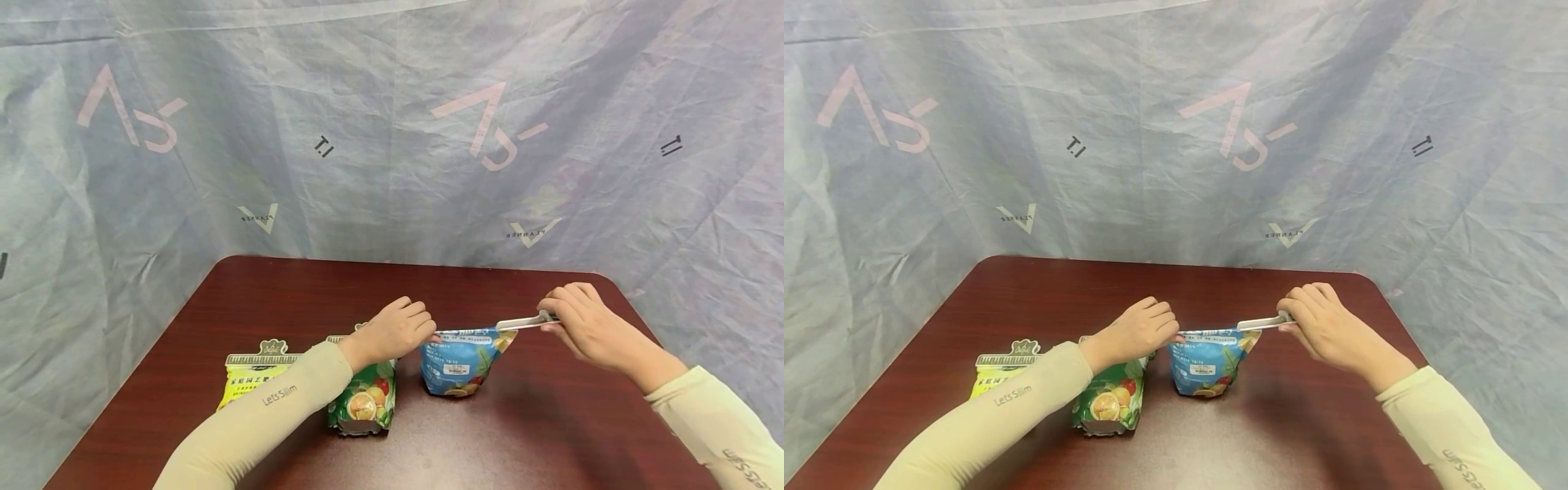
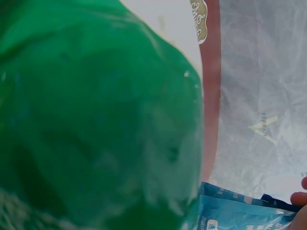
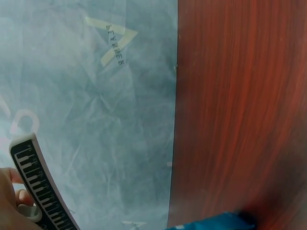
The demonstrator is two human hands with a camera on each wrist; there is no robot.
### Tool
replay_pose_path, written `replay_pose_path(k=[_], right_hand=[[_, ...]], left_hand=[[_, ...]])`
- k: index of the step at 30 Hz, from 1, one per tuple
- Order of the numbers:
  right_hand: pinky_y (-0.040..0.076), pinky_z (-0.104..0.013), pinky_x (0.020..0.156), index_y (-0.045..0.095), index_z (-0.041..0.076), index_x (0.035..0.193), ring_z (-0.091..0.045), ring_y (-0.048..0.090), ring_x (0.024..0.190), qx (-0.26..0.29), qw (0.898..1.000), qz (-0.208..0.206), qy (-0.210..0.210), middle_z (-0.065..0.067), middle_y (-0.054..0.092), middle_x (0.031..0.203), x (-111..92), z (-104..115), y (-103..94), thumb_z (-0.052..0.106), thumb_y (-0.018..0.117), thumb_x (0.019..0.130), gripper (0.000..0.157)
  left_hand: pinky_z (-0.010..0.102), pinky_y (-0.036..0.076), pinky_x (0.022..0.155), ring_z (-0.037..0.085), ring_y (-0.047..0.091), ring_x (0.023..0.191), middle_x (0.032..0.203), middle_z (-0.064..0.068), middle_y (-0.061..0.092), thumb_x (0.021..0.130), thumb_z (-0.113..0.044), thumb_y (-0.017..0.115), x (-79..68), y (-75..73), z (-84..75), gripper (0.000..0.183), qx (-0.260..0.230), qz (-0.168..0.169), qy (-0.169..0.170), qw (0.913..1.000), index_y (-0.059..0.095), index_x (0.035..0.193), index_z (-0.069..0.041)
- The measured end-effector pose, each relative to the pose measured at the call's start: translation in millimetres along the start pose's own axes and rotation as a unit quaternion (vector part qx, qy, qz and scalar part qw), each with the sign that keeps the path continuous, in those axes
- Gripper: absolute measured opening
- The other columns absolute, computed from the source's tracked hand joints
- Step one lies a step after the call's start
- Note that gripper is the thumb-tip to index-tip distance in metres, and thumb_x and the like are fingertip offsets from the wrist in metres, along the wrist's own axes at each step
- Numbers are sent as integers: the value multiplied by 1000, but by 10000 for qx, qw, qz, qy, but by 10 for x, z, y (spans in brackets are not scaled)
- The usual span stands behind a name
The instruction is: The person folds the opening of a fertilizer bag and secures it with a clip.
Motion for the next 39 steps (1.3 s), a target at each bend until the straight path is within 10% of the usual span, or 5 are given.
replay_pose_path(k=[39], right_hand=[[30,-37,72,50,2,76,-19,36,66,-100,9983,-299,-493,-1,41,73,392,319,131,23,38,100,34]], left_hand=[[27,32,59,12,42,66,73,-5,57,101,-26,33,-1,-8,-2,34,114,-339,104,9993,54,76,-14]])
Point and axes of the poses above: each hand's wrist, its own x-axis towards the middle knuckle, its own y-axis out of the palm, z = x × y, the point moved 5 cm from there along x, towards the middle knuckle
